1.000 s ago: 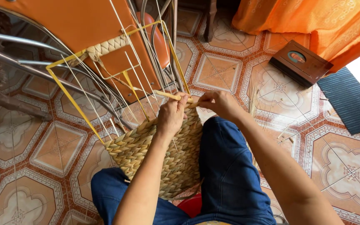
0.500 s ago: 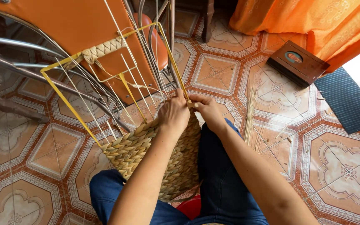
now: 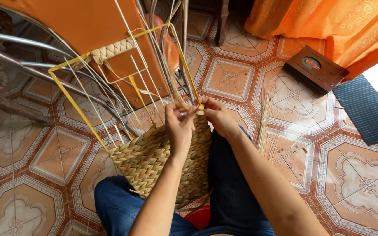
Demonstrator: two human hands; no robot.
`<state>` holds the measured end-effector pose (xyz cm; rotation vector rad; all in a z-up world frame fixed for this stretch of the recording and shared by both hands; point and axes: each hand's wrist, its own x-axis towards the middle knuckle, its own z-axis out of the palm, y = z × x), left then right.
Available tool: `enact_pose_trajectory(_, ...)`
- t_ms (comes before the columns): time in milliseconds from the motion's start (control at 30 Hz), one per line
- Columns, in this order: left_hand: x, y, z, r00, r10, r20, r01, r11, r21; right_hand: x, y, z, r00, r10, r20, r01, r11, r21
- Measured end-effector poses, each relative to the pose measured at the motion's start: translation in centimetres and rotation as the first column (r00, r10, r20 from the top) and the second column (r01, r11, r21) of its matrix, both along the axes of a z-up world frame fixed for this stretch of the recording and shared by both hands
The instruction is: The recorder is weaving a basket from dried plant fibers over a metal frame.
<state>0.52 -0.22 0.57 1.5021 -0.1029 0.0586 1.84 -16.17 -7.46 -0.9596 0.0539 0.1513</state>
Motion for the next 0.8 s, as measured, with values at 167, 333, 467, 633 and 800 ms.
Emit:
enact_pose_trajectory(167,-2.6,3.2,-6.3,0.987,-0.163,-0.018,0.159,0.977,-0.14,-2.7,1.8,3.0,0.895,-0.2,0.399,0.388,0.791,-0.473)
enact_pose_trajectory(333,-5.3,5.2,-6.0,0.931,-0.155,0.331,0.045,0.947,0.317,-4.3,2.7,5.5,0.737,-0.118,0.666,0.646,0.416,-0.641)
enact_pose_trajectory(467,-7.4,6.7,-3.6,0.738,-0.312,0.598,-0.138,0.798,0.587,-3.3,2.6,5.8,0.664,0.046,0.747,0.684,0.368,-0.63)
enact_pose_trajectory(633,-4.8,6.2,0.4,0.969,-0.224,0.105,0.132,0.825,0.549,-1.7,2.6,5.0,0.762,0.015,0.648,0.61,0.32,-0.725)
enact_pose_trajectory(800,1.1,2.6,0.1,0.976,-0.218,-0.023,0.163,0.651,0.741,-0.9,2.7,4.7,0.77,-0.038,0.637,0.609,0.341,-0.716)
